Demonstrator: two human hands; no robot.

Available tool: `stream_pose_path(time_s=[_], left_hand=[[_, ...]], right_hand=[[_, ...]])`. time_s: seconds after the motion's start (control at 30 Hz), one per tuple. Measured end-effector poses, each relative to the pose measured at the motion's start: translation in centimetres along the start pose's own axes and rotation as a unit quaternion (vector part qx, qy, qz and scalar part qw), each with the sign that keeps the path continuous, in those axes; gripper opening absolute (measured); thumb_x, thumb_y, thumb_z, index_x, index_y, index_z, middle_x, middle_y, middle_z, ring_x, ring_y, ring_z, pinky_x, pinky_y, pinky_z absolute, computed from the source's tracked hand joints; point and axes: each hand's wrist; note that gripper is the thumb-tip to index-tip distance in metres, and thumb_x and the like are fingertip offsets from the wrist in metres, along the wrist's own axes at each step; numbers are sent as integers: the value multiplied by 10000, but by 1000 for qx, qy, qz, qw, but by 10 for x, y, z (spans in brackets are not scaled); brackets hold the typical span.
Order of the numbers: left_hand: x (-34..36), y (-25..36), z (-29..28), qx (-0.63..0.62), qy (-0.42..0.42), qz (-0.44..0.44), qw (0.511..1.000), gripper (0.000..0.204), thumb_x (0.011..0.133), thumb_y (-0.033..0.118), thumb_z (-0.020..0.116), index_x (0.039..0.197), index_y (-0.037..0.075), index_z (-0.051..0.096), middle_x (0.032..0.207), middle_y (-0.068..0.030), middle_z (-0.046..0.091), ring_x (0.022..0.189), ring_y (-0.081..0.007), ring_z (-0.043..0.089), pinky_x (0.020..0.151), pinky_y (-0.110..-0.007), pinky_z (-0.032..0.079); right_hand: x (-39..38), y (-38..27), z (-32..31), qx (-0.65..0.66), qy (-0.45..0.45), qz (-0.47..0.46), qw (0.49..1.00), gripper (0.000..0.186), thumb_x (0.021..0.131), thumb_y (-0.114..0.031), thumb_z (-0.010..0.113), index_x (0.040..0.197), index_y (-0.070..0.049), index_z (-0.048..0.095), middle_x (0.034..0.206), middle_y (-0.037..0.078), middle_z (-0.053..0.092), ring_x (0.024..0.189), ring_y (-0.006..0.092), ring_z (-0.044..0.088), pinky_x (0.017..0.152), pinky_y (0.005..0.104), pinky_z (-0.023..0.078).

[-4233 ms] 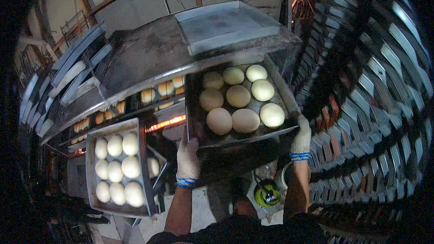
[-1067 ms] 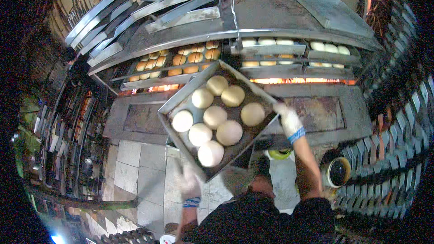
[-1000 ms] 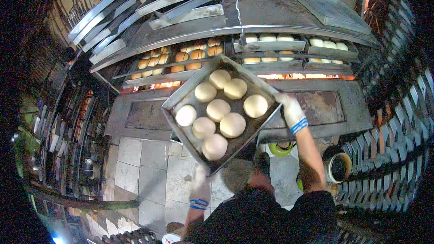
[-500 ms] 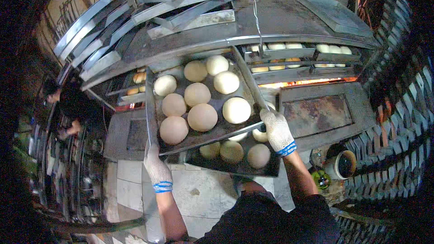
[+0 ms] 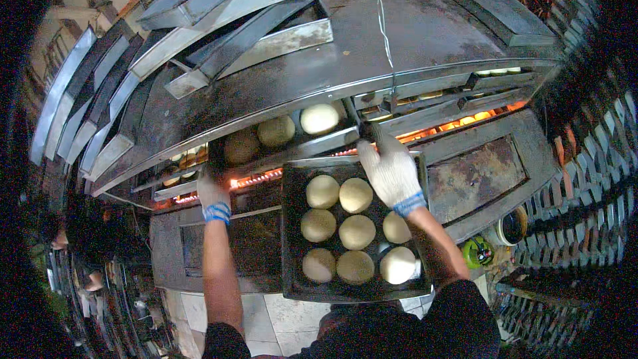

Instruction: The person removes baking trays with baked bread from an industrial oven, loads trays with unbaked dough into the oven, and carries the baked bread across the room.

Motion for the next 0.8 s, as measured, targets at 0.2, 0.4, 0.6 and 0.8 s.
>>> stream_pose_path(time_s=[0.2, 0.4, 0.6, 0.8], left_hand=[[78, 41, 11, 510, -92, 206, 830, 365, 960, 200, 506, 1273, 74, 647, 1324, -129, 639, 1222, -317, 606, 1035, -379, 480], [1, 82, -6, 570, -325, 94, 749, 478, 923, 154, 497, 1388, 45, 523, 1363, -224, 582, 1152, -320, 640, 876, -431, 555], [-243, 56, -73, 161, -316, 92, 930, 456, 981, 165, 513, 1413, 27, 478, 1275, -260, 609, 1181, -394, 596, 989, -451, 492], [-362, 38, -163, -22, -128, -137, 982, 418, 1056, 251, 414, 1368, 1, 536, 1315, -240, 606, 1239, -369, 569, 1055, -433, 433]], right_hand=[[-155, -23, -91, -307, -83, 206, 926, 532, 861, -295, 669, 1263, 47, 602, 902, 280, 672, 875, 468, 636, 759, 516, 504], [-328, 44, -91, 87, 44, 455, 885, 355, 904, -266, 624, 1017, 68, 663, 864, 229, 688, 803, 278, 679, 733, 392, 538], [-362, 37, -81, 149, 24, 325, 934, 305, 912, -219, 565, 944, 42, 719, 768, 159, 703, 743, 181, 707, 692, 367, 562], [-366, -46, -30, 272, -40, 382, 882, 357, 908, -240, 613, 965, 97, 714, 841, 116, 699, 728, 201, 686, 682, 358, 580]])
Point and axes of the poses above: each hand's wrist, its own x-axis towards the middle knuckle, its own z-axis out of the palm, y = z × x
